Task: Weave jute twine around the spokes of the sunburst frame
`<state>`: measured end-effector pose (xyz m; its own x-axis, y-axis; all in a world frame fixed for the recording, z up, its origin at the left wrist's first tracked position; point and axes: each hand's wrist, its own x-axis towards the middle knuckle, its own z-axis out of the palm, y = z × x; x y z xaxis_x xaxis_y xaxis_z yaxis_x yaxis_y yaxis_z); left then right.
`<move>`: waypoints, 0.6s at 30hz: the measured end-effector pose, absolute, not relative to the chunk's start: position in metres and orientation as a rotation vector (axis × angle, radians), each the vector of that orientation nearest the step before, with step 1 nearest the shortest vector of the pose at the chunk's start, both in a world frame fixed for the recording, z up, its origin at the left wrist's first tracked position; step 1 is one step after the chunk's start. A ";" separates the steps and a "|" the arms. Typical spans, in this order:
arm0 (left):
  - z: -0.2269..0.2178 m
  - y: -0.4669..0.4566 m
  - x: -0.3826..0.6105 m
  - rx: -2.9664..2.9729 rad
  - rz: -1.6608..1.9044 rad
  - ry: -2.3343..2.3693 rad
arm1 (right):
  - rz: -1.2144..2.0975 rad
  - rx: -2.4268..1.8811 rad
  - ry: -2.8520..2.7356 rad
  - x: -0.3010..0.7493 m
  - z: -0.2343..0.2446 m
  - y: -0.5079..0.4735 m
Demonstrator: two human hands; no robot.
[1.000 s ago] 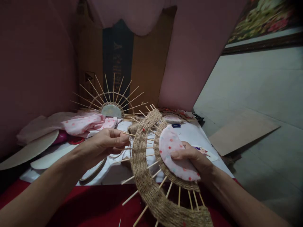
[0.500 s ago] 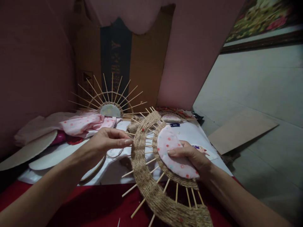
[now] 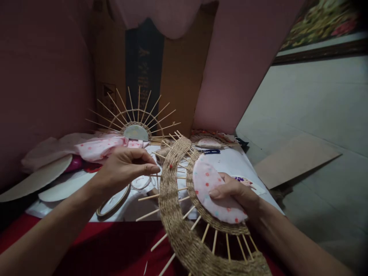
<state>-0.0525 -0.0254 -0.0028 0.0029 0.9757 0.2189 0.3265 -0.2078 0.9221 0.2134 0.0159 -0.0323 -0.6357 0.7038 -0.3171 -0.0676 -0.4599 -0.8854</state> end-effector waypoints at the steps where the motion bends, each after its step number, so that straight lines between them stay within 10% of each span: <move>1: -0.003 -0.025 -0.053 1.549 1.210 1.345 | 2.133 -0.934 -1.245 0.214 -0.033 0.015; 18: -0.016 -0.022 -0.047 1.234 1.140 1.031 | 2.155 -0.783 -1.357 0.218 -0.041 0.018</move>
<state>-0.0466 -0.0218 -0.0163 0.1551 0.9877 0.0216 -0.0774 -0.0097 0.9970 0.2180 0.0179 -0.0409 -0.7250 0.6543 -0.2150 -0.0889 -0.3985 -0.9128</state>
